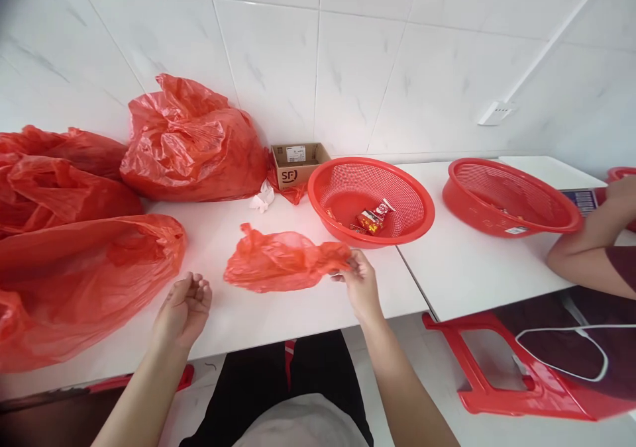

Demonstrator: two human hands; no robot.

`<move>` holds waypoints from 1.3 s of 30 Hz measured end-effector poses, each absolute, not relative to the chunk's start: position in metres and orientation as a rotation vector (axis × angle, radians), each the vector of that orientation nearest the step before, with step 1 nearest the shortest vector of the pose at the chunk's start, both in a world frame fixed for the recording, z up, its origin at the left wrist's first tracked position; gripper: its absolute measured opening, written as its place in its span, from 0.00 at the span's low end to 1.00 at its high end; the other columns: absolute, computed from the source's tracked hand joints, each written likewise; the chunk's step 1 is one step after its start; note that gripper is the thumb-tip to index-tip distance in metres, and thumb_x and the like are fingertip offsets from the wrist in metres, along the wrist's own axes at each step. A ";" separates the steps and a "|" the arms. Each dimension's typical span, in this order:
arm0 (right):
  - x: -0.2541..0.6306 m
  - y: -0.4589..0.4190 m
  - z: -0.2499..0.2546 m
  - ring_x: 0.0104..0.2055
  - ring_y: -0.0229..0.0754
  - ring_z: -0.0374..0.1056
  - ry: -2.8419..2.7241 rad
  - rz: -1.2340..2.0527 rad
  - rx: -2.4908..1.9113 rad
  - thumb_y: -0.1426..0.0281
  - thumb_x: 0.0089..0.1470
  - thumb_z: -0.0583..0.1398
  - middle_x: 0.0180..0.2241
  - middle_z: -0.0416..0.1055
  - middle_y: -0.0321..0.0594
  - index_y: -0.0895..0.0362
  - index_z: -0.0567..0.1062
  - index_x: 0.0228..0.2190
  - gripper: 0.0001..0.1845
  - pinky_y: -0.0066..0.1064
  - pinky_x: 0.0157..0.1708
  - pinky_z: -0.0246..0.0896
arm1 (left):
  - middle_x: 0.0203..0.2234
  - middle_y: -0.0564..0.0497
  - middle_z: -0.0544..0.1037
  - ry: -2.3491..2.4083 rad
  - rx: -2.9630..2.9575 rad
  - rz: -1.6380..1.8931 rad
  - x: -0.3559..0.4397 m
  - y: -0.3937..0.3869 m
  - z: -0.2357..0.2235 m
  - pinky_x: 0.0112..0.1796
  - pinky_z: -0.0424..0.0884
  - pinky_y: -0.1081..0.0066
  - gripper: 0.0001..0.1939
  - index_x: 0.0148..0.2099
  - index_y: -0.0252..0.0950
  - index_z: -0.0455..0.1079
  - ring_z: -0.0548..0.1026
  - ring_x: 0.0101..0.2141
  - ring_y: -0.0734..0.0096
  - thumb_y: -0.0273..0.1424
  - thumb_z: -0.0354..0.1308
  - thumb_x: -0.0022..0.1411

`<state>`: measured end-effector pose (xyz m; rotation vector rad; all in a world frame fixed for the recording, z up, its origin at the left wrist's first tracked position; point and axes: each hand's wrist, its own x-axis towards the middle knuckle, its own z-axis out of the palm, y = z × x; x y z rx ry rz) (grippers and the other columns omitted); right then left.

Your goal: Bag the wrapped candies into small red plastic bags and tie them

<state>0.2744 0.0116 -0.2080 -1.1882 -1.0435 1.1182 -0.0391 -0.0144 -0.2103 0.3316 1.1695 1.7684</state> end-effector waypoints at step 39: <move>0.240 -0.005 -0.177 0.44 0.51 0.73 -2.523 0.414 -1.700 0.70 0.57 0.57 0.42 0.78 0.47 0.56 0.76 0.47 0.17 0.42 0.46 0.62 | 0.27 0.54 0.70 1.724 1.442 1.647 -0.011 -0.046 -0.213 0.39 0.68 0.67 0.08 0.30 0.39 0.60 0.72 0.33 0.71 0.30 0.55 0.61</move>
